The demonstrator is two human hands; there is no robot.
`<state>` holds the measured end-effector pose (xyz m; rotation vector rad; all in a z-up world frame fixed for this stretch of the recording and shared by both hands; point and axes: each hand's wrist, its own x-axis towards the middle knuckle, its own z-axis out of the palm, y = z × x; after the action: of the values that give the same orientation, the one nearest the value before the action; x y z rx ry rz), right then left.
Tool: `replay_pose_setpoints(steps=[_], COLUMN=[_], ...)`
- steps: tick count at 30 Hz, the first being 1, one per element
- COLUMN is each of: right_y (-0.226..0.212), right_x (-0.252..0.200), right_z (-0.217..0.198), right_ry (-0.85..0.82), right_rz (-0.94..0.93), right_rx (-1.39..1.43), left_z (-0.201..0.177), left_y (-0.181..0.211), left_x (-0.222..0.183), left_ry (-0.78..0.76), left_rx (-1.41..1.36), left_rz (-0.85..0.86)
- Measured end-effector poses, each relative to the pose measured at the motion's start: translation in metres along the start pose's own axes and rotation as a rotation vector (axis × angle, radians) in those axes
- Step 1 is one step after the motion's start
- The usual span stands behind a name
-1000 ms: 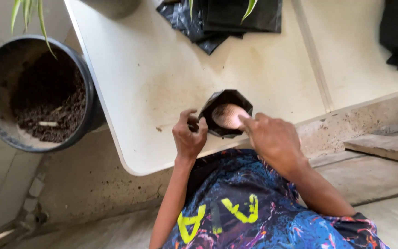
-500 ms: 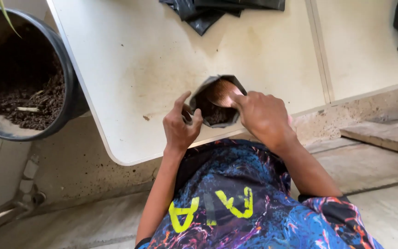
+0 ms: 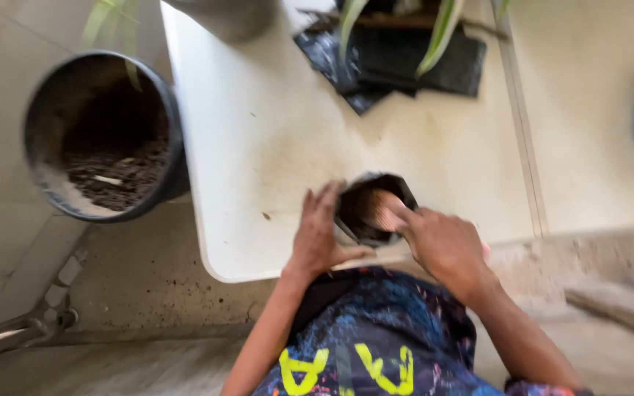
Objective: Preparing a plastic planting bag by folding the rim and filling it with soil from a bucket using a small trowel.
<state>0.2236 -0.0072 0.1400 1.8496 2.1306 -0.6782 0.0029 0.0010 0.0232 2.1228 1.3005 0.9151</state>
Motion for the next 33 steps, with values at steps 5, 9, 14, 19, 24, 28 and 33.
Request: replay_pose_setpoints(steps=[5, 9, 14, 19, 24, 28, 33], right_y=[-0.004, -0.002, -0.015, -0.021, -0.011, -0.007, 0.0], right_x=[-0.004, 0.006, 0.01, 0.012, 0.006, 0.001, -0.001], right_z=[-0.001, 0.002, 0.007, 0.008, 0.003, -0.002, 0.01], right_ry=[0.004, 0.014, -0.011, -0.008, 0.008, 0.074, 0.098], right_rz=[0.08, -0.005, -0.057, -0.075, -0.051, -0.071, -0.109], right_rx=[0.065, -0.028, -0.073, -0.078, -0.044, -0.041, -0.11], left_z=[0.001, 0.001, 0.0, 0.014, 0.009, 0.013, 0.019], left_y=[0.005, 0.002, 0.003, -0.013, -0.01, -0.012, -0.019], left_x=[-0.004, 0.003, 0.002, -0.011, -0.008, -0.011, -0.011], left_ry=[-0.103, -0.137, -0.292, -0.124, -0.149, -0.119, -0.105], left_rx=[0.109, 0.143, 0.156, 0.162, 0.132, 0.114, 0.139], left_rz=[0.002, 0.019, -0.033, 0.105, 0.095, 0.108, 0.13])
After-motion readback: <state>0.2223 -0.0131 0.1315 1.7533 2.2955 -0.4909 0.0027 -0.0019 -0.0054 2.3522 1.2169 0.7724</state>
